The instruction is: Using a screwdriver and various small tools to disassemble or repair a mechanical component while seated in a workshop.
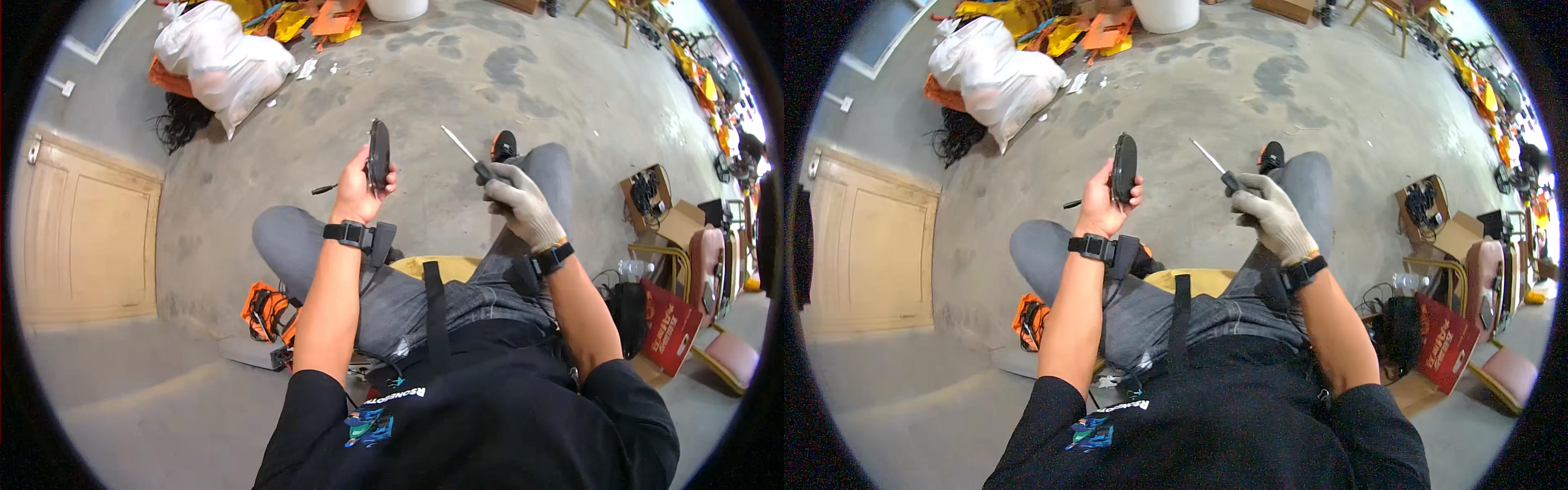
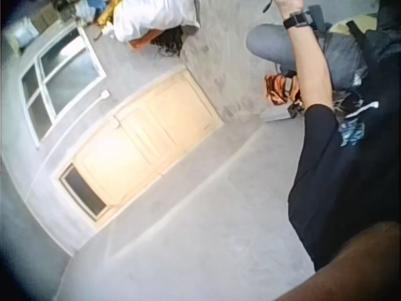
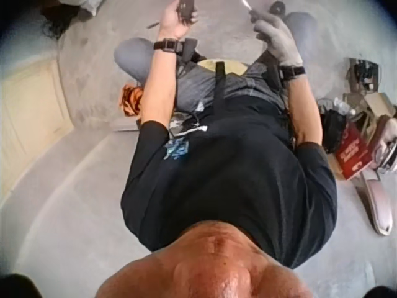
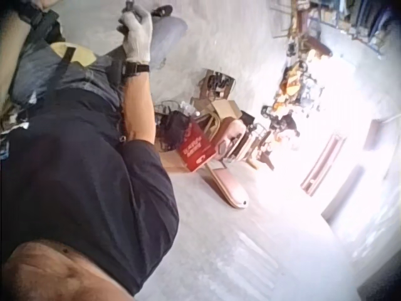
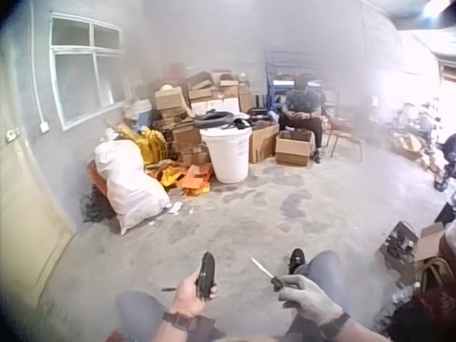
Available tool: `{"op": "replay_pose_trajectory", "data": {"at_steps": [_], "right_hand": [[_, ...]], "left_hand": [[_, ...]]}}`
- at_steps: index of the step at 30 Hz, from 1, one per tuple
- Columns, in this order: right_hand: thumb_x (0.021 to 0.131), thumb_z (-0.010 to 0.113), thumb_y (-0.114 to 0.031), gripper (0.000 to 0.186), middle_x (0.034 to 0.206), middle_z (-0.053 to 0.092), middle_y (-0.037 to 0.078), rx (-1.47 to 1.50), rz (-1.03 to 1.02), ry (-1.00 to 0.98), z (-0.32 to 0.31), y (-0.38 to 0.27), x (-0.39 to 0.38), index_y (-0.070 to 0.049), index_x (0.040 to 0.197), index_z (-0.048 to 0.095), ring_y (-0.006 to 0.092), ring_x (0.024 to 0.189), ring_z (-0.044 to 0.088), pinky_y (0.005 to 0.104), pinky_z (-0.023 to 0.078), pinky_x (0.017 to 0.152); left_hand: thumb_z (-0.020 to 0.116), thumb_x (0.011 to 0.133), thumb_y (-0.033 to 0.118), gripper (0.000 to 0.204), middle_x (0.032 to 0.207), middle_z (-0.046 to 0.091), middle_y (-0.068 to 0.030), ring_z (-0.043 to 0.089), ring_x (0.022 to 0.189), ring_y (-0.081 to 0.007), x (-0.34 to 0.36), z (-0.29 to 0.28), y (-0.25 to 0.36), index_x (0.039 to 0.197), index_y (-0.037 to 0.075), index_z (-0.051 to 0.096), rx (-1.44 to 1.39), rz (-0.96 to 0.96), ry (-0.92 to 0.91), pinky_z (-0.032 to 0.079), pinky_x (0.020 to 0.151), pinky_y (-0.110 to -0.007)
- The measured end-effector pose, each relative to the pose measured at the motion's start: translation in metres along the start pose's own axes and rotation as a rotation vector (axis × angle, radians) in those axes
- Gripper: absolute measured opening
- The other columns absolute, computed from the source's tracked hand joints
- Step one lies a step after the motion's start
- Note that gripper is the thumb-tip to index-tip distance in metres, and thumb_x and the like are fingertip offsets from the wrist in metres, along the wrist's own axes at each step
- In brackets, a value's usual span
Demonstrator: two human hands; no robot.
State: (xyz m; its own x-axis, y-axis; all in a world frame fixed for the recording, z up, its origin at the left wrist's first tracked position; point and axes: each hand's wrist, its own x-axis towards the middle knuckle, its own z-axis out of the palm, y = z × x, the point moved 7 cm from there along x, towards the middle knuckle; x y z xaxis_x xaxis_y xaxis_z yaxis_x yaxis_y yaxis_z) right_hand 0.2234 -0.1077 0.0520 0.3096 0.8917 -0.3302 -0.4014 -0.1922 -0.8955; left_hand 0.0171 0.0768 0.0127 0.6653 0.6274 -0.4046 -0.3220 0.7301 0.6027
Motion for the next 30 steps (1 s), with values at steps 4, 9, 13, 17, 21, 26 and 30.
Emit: {"op": "replay_pose_trajectory", "data": {"at_steps": [4, 9, 13, 17, 21, 26, 30], "right_hand": [[0.088, 0.06, -0.007, 0.043, 0.107, 0.061, 0.01, 0.05, -0.012, -0.031, 0.004, -0.015, -0.005, 0.005, 0.129, 0.053, 0.0142, 0.084, 0.06, 0.0266, 0.05, 0.07], [0.087, 0.061, -0.01, 0.049, 0.111, 0.062, 0.015, 0.178, -0.039, -0.175, 0.021, -0.021, -0.015, 0.008, 0.132, 0.051, 0.0227, 0.089, 0.067, 0.0309, 0.056, 0.073], [0.093, 0.061, -0.018, 0.045, 0.103, 0.064, 0.014, 0.037, -0.05, -0.135, 0.027, -0.018, -0.024, 0.007, 0.129, 0.053, 0.0208, 0.085, 0.068, 0.0289, 0.055, 0.067], [0.095, 0.061, -0.023, 0.04, 0.091, 0.062, 0.007, 0.036, 0.017, -0.099, 0.024, -0.005, -0.025, 0.003, 0.125, 0.057, 0.0128, 0.071, 0.063, 0.0237, 0.051, 0.056], [0.094, 0.06, -0.02, 0.031, 0.08, 0.06, 0.003, -0.062, 0.018, -0.093, 0.038, -0.015, -0.027, 0.0, 0.118, 0.062, 0.0083, 0.059, 0.056, 0.0217, 0.044, 0.048], [0.094, 0.058, -0.022, 0.031, 0.074, 0.057, 0.002, -0.09, 0.011, -0.092, 0.038, -0.012, -0.026, 0.001, 0.116, 0.062, 0.0083, 0.054, 0.052, 0.0214, 0.04, 0.046], [0.094, 0.059, -0.022, 0.03, 0.072, 0.057, 0.002, -0.072, 0.008, -0.077, 0.041, -0.016, -0.031, 0.001, 0.113, 0.063, 0.0082, 0.052, 0.052, 0.0217, 0.039, 0.045]], "left_hand": [[0.051, 0.103, 0.041, 0.037, 0.088, 0.064, -0.0136, 0.06, 0.067, -0.0196, -0.016, 0.003, 0.005, 0.106, 0.004, 0.06, -0.042, 0.057, -0.002, 0.049, 0.056, -0.031], [0.059, 0.1, 0.039, 0.035, 0.087, 0.065, -0.0115, 0.061, 0.065, -0.0165, -0.014, -0.003, -0.003, 0.105, 0.004, 0.059, -0.007, 0.127, 0.089, 0.052, 0.058, -0.031], [0.061, 0.097, 0.045, 0.04, 0.085, 0.065, -0.0097, 0.06, 0.063, -0.0153, -0.019, 0.005, -0.001, 0.106, 0.006, 0.058, 0.031, 0.199, 0.096, 0.053, 0.058, -0.03], [0.056, 0.098, 0.053, 0.046, 0.085, 0.065, -0.0085, 0.059, 0.063, -0.0155, -0.015, 0.011, -0.001, 0.107, 0.008, 0.058, -0.032, 0.185, 0.065, 0.053, 0.062, -0.031], [0.051, 0.097, 0.059, 0.053, 0.087, 0.065, -0.0079, 0.06, 0.065, -0.0162, -0.011, 0.01, 0.002, 0.105, 0.008, 0.059, -0.064, 0.251, -0.034, 0.054, 0.067, -0.032], [0.055, 0.096, 0.059, 0.054, 0.082, 0.065, -0.0087, 0.062, 0.063, -0.0175, -0.01, 0.004, 0.003, 0.1, 0.006, 0.06, -0.04, 0.298, 0.073, 0.054, 0.062, -0.033], [0.058, 0.095, 0.057, 0.051, 0.077, 0.065, -0.0099, 0.06, 0.056, -0.0179, -0.011, 0.0, 0.007, 0.099, 0.007, 0.06, -0.017, 0.346, 0.117, 0.053, 0.056, -0.034]]}}
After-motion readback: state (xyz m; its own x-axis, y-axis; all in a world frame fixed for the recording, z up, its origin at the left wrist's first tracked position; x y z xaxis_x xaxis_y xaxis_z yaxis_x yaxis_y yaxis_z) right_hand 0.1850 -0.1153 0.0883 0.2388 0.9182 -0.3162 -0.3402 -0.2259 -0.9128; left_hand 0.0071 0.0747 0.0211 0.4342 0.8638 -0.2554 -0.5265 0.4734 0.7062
